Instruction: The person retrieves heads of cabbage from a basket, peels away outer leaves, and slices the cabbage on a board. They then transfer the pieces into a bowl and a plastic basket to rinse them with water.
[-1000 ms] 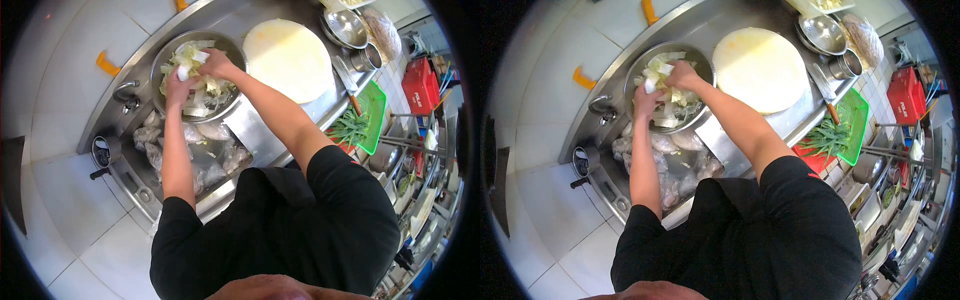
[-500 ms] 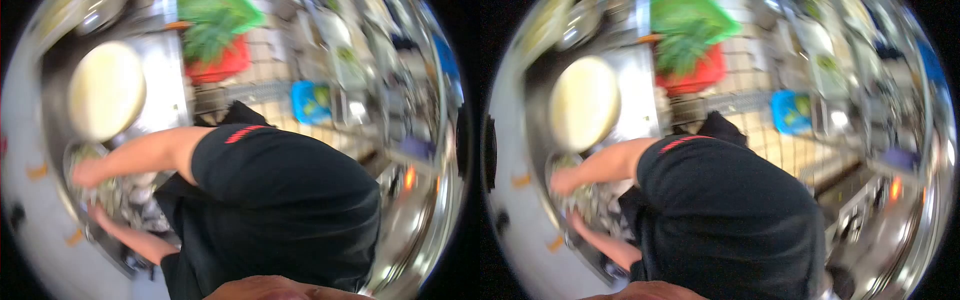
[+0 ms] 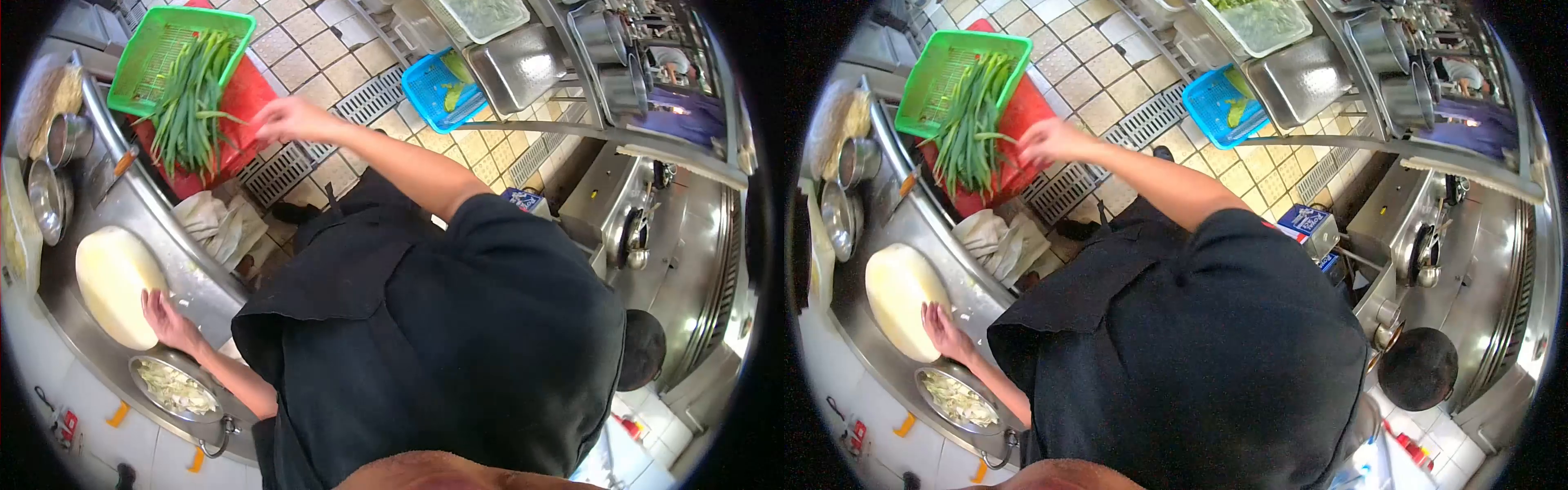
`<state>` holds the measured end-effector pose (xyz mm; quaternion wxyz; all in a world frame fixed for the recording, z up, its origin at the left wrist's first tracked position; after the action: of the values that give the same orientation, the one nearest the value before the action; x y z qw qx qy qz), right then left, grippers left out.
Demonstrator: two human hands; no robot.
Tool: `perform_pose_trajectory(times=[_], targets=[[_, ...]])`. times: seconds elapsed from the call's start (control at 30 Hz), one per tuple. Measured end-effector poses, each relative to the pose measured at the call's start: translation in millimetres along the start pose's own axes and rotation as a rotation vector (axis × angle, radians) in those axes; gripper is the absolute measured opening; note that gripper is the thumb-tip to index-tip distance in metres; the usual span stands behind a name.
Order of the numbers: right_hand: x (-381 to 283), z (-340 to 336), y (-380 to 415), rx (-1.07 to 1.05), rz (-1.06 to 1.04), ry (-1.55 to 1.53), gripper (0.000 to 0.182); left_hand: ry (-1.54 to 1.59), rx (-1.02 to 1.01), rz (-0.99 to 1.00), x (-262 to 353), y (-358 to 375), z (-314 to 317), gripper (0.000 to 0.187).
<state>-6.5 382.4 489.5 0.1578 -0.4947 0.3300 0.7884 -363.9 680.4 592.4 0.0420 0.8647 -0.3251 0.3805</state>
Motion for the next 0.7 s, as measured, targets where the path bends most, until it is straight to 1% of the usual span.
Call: perform_pose_trajectory(times=[0.07, 0.1, 0.13, 0.17, 0.2, 0.27, 0.33, 0.4, 0.47, 0.53, 0.6, 0.67, 0.7], targets=[[22.4, -126.4, 26.4, 0.303, -0.048, 0.032, 0.03, -0.102, -0.116, 0.083, 59.8, 4.7, 65.4, 0.02], [37.2, -179.9, 48.4, 0.425, 0.012, -0.117, 0.026, -0.12, -0.149, 0.12, 73.0, 9.1, 96.7, 0.018], [61.4, -233.7, 65.1, 0.484, 0.07, -0.19, 0.024, -0.117, -0.206, 0.097, 82.7, 17.4, 129.1, 0.018], [78.7, -278.6, 87.5, 0.572, 0.153, -0.251, 0.023, -0.124, -0.225, 0.087, 102.6, 29.4, 162.4, 0.017], [98.9, -320.5, 111.4, 0.67, 0.165, -0.308, 0.027, -0.139, -0.255, 0.078, 120.7, 41.0, 192.8, 0.017], [148.8, -396.8, 153.5, 0.787, 0.33, -0.267, 0.032, -0.053, -0.383, 0.061, 131.5, 66.1, 263.0, 0.017], [169.5, -444.8, 190.0, 0.845, 0.397, -0.294, 0.033, 0.087, -0.519, 0.017, 172.2, 93.6, 336.3, 0.018], [193.0, -473.9, 225.3, 0.907, 0.496, -0.345, 0.034, -0.019, -0.717, 0.042, 204.8, 119.3, 401.0, 0.02], [219.4, -496.9, 251.2, 0.934, 0.57, -0.374, 0.034, 0.08, -0.863, -0.058, 204.1, 152.7, 463.5, 0.023], [233.0, -512.6, 267.2, 0.963, 0.608, -0.356, 0.033, 0.091, -1.012, -0.132, 207.8, 182.2, 526.1, 0.025], [238.8, -524.6, 281.2, 0.989, 0.624, -0.286, 0.031, 0.077, -1.171, -0.299, 219.0, 206.3, 582.7, 0.028], [251.9, -537.2, 283.5, 0.964, 0.669, -0.153, 0.029, 0.155, -1.208, -0.208, 209.9, 231.9, 643.7, 0.031], [266.8, -547.6, 280.5, 0.913, 0.715, -0.042, 0.034, 0.168, -1.228, -0.165, 195.5, 247.6, 673.5, 0.033]])
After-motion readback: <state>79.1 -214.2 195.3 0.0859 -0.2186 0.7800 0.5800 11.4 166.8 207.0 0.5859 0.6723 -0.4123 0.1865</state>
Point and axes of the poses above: each hand's wrist, its own y-axis away from the middle knuckle, its own z-axis out of the palm, x = y × z, the point moved 8 cm from there along -y, towards the middle knuckle, and after that the axes turned 7 degrees about -y, right-handed, at the moved point
